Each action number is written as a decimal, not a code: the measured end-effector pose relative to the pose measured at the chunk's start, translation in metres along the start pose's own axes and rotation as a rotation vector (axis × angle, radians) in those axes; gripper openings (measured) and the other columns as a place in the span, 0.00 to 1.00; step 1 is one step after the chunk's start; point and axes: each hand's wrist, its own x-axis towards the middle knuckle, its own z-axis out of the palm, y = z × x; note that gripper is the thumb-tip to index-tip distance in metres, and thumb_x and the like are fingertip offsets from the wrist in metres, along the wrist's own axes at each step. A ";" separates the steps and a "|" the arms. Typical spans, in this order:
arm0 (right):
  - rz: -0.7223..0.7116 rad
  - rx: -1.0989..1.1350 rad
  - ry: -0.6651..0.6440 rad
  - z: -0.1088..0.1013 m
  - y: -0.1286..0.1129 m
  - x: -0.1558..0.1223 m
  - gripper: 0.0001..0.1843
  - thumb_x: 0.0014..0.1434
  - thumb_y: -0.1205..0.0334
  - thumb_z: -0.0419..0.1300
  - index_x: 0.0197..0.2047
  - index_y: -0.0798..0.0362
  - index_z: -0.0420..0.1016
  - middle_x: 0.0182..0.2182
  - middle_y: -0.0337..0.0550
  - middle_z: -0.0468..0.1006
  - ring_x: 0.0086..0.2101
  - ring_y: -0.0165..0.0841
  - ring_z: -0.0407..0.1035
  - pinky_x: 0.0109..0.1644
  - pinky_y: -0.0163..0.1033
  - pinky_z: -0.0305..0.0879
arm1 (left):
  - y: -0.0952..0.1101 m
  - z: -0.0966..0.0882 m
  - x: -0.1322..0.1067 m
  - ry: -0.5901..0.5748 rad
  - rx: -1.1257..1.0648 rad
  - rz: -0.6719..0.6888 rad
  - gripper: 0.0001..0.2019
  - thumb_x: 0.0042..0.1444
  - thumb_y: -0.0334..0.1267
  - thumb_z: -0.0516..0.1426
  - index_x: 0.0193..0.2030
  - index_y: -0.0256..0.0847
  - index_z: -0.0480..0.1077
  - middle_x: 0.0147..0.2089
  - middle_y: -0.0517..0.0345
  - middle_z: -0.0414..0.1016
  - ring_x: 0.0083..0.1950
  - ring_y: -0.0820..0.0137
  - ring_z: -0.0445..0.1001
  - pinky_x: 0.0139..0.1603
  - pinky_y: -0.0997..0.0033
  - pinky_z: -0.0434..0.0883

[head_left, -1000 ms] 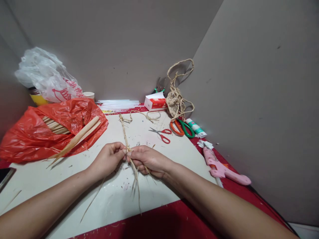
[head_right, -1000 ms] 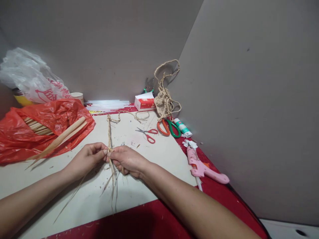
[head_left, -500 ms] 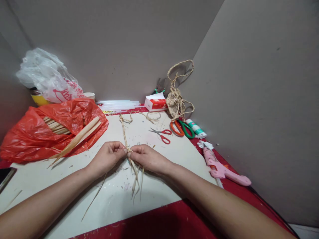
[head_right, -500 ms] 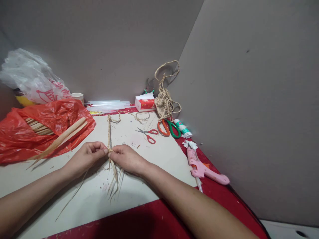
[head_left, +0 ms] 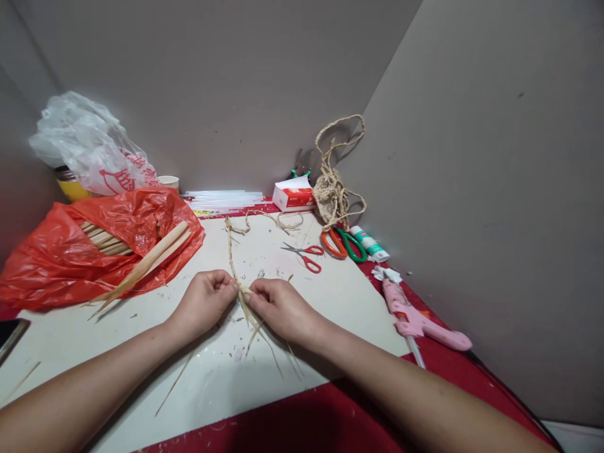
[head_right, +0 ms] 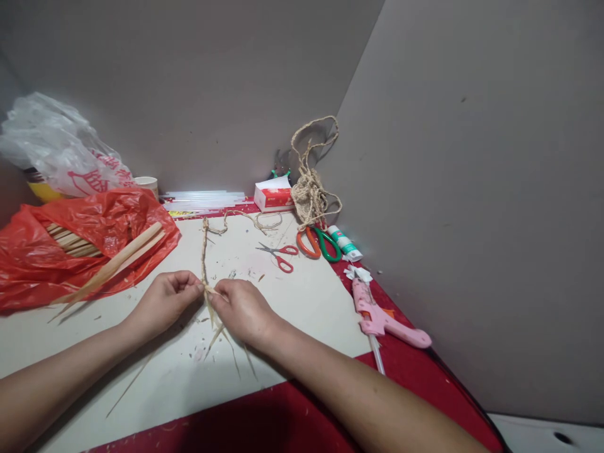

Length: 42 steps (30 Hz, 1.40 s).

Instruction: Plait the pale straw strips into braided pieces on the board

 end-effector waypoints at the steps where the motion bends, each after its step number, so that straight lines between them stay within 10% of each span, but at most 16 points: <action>1: 0.003 0.005 0.011 -0.001 -0.002 -0.001 0.14 0.57 0.59 0.52 0.22 0.55 0.63 0.19 0.35 0.62 0.23 0.25 0.56 0.28 0.31 0.50 | -0.001 0.000 0.000 -0.001 0.014 0.010 0.11 0.48 0.41 0.56 0.22 0.37 0.63 0.16 0.68 0.54 0.18 0.81 0.50 0.19 0.79 0.48; 9: 0.186 0.317 -0.087 0.019 -0.021 -0.013 0.14 0.59 0.60 0.47 0.26 0.55 0.66 0.16 0.37 0.68 0.17 0.25 0.57 0.23 0.30 0.53 | -0.002 0.001 -0.003 -0.054 -0.096 -0.005 0.08 0.47 0.38 0.56 0.23 0.36 0.67 0.18 0.63 0.66 0.20 0.78 0.60 0.22 0.79 0.56; 18: 0.029 -0.260 -0.003 0.029 -0.025 -0.020 0.14 0.60 0.62 0.46 0.30 0.55 0.70 0.26 0.47 0.76 0.25 0.31 0.67 0.29 0.34 0.55 | 0.006 -0.002 -0.002 -0.087 -0.249 -0.191 0.10 0.44 0.41 0.60 0.23 0.36 0.67 0.13 0.69 0.55 0.14 0.83 0.48 0.16 0.79 0.45; 30: -0.160 -0.746 -0.206 0.028 -0.037 -0.031 0.16 0.57 0.70 0.49 0.47 0.61 0.70 0.28 0.55 0.78 0.25 0.39 0.71 0.26 0.38 0.55 | 0.006 0.002 -0.007 -0.157 -0.433 -0.258 0.12 0.47 0.43 0.60 0.27 0.39 0.62 0.17 0.69 0.58 0.14 0.84 0.44 0.14 0.79 0.41; 38: 0.003 -0.041 0.212 -0.008 -0.036 -0.022 0.15 0.60 0.53 0.51 0.29 0.53 0.70 0.24 0.41 0.72 0.26 0.29 0.64 0.31 0.33 0.56 | 0.006 -0.001 -0.004 -0.128 -0.375 -0.203 0.13 0.46 0.45 0.60 0.26 0.38 0.64 0.17 0.69 0.59 0.13 0.84 0.47 0.14 0.79 0.43; 42: 0.188 0.509 -0.114 -0.006 -0.025 -0.003 0.12 0.59 0.55 0.52 0.33 0.55 0.67 0.27 0.39 0.70 0.24 0.26 0.64 0.27 0.31 0.59 | 0.005 -0.001 -0.004 -0.148 -0.385 -0.170 0.12 0.47 0.43 0.60 0.27 0.36 0.66 0.20 0.64 0.66 0.17 0.81 0.59 0.18 0.80 0.52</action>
